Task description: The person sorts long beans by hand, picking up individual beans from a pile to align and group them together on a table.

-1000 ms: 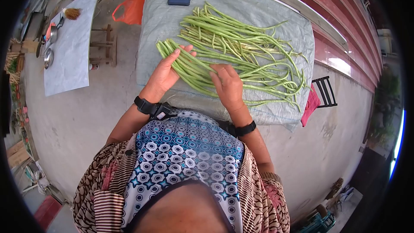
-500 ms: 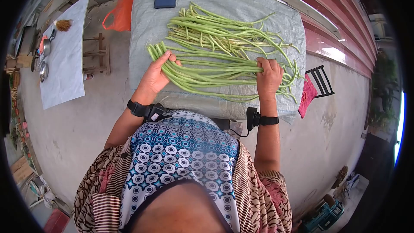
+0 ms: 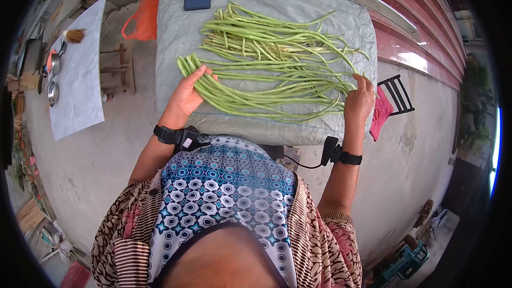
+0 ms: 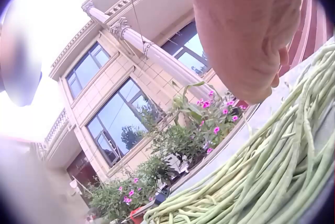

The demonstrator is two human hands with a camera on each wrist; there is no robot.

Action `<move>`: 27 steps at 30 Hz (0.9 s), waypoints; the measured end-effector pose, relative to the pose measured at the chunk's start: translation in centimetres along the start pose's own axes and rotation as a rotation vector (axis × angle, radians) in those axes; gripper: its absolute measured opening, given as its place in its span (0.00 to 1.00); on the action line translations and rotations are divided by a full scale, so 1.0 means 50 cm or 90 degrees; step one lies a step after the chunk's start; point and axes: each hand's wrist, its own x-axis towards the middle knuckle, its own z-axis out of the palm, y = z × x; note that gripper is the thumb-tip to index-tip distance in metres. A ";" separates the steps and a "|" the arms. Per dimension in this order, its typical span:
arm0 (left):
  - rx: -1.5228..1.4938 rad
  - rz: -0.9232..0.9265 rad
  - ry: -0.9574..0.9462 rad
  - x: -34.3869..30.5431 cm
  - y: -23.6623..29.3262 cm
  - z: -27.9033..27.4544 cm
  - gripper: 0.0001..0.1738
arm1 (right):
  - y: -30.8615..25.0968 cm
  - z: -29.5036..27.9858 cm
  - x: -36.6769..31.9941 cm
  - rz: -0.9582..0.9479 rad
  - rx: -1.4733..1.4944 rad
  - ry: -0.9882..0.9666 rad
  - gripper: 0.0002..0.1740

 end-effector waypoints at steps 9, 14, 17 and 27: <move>0.008 0.012 -0.011 -0.022 0.008 0.016 0.09 | -0.362 0.125 -0.061 -0.456 0.219 -0.044 0.19; 0.002 0.011 -0.002 -0.018 0.002 0.003 0.10 | -0.378 0.163 -0.039 -0.450 0.185 -0.038 0.16; -0.013 0.013 0.002 -0.017 0.000 0.001 0.10 | -0.390 0.163 -0.039 -0.416 0.187 -0.039 0.14; 0.012 -0.006 0.022 -0.017 0.003 0.007 0.13 | -0.394 0.110 -0.048 -0.269 0.343 -0.068 0.12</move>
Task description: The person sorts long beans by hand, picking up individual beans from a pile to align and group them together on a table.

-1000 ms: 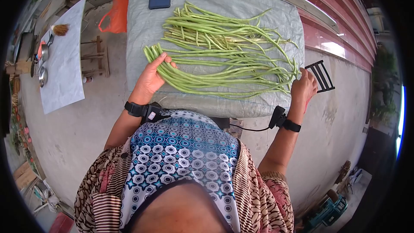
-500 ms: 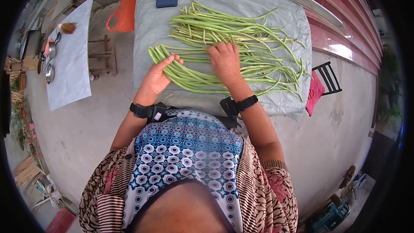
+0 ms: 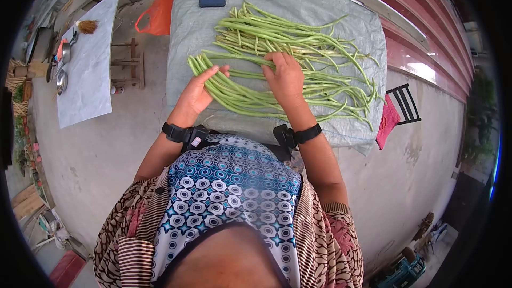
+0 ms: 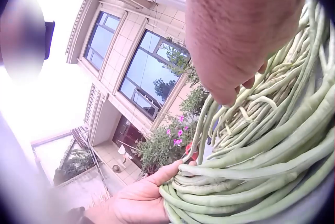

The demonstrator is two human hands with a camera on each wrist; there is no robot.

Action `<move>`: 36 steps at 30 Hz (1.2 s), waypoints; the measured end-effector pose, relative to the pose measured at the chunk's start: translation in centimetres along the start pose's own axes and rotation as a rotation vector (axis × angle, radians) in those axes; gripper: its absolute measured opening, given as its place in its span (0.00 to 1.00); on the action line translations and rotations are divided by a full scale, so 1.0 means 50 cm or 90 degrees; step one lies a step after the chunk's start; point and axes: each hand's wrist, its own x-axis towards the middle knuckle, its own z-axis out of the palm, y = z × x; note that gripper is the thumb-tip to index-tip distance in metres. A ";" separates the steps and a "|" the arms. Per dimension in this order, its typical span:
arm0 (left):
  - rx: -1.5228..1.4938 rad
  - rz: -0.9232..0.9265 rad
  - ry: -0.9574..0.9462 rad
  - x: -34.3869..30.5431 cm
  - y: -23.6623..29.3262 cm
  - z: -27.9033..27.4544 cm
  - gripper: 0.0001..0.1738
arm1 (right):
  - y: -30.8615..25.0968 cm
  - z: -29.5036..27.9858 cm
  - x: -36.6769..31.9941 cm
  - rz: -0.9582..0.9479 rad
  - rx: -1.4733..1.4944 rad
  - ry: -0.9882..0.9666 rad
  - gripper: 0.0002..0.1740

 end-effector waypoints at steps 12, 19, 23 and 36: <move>-0.050 0.073 -0.077 -0.002 0.002 0.012 0.18 | -0.038 -0.033 -0.087 0.059 0.200 -0.093 0.10; -0.016 0.080 -0.045 -0.012 0.007 0.036 0.15 | -0.040 -0.010 -0.088 0.088 0.213 -0.028 0.09; -0.050 0.066 -0.065 -0.012 0.011 0.022 0.15 | -0.053 -0.009 -0.085 0.097 0.209 -0.065 0.09; -0.041 0.024 -0.083 -0.007 0.008 0.008 0.07 | 0.131 -0.128 -0.085 -0.011 -0.236 0.054 0.11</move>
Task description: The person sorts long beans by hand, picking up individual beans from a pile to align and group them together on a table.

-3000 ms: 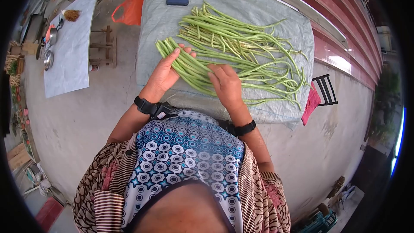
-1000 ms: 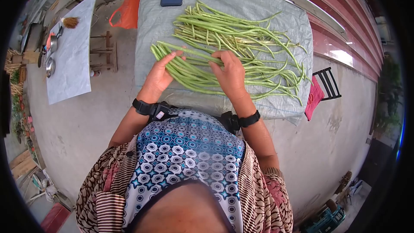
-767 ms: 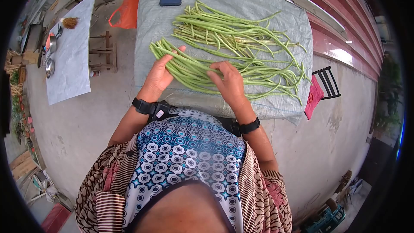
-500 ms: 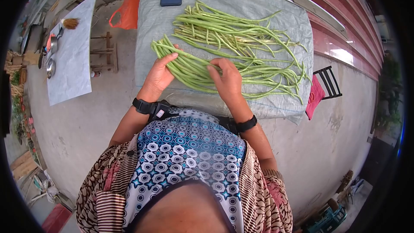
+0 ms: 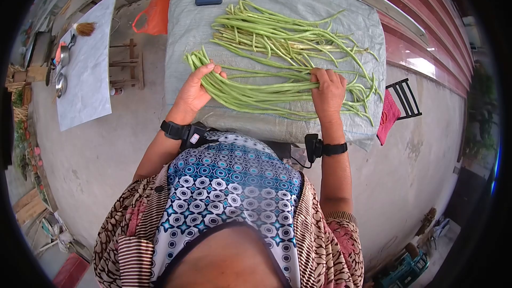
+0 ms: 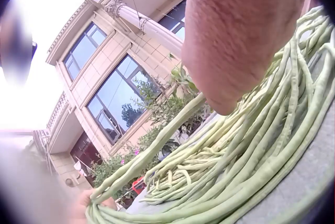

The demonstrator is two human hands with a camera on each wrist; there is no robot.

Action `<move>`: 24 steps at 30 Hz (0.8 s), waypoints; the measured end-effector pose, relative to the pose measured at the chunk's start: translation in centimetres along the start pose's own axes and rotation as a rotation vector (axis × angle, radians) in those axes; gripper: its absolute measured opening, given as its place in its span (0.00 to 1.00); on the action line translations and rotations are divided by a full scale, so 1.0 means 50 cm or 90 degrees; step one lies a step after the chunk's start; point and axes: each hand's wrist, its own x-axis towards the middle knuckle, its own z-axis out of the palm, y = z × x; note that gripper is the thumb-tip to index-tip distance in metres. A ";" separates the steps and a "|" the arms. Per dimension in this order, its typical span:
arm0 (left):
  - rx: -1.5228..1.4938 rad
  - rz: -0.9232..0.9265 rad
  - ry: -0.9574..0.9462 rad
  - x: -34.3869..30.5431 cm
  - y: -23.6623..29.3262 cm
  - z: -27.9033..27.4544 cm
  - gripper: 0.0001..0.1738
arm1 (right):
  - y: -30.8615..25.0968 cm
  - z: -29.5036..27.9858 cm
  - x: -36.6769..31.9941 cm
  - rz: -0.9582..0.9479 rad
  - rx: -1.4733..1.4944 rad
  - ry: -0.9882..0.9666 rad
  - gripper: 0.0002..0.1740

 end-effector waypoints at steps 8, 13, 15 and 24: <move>0.031 -0.049 0.012 -0.001 -0.002 -0.023 0.06 | 0.230 -0.074 -0.022 0.339 -0.322 0.015 0.21; 0.016 -0.052 0.046 -0.012 -0.007 -0.033 0.06 | 0.309 -0.086 -0.052 0.496 -0.379 0.016 0.21; 0.007 -0.048 0.053 -0.015 -0.012 -0.033 0.06 | 0.318 -0.075 -0.064 0.438 -0.254 0.048 0.19; 0.001 -0.013 0.069 -0.025 -0.013 -0.029 0.07 | -0.136 0.039 0.024 -0.128 0.131 -0.157 0.15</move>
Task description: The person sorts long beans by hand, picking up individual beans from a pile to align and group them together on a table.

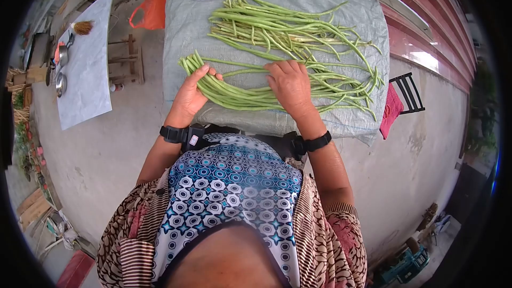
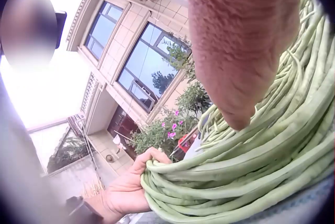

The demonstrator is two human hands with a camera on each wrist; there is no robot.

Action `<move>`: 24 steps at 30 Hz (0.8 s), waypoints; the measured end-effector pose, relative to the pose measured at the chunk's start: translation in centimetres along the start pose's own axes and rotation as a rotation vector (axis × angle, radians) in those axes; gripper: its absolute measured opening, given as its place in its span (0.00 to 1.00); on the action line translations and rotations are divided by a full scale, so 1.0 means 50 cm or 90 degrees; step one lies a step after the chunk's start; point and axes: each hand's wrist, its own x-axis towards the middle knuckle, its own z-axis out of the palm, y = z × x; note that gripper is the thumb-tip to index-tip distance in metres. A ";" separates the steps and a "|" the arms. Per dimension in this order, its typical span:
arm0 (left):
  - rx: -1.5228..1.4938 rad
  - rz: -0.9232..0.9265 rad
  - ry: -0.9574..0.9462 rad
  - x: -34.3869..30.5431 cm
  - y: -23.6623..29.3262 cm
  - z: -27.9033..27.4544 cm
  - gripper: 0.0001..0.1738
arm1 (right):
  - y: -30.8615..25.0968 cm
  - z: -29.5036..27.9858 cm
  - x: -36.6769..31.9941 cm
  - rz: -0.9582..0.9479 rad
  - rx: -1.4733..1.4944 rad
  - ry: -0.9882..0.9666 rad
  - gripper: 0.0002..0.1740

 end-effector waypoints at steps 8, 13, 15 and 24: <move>-0.002 0.026 -0.043 -0.007 0.000 -0.009 0.08 | -0.015 0.067 0.040 0.069 0.002 -0.107 0.12; -0.007 0.020 -0.027 -0.008 0.002 -0.010 0.08 | -0.044 0.056 0.033 0.206 0.152 0.003 0.11; -0.011 0.019 -0.034 -0.002 0.003 -0.014 0.09 | -0.063 0.055 0.034 0.239 0.207 0.051 0.11; -0.002 0.043 -0.040 0.001 0.016 0.022 0.17 | -0.113 0.062 0.016 0.225 0.298 -0.008 0.10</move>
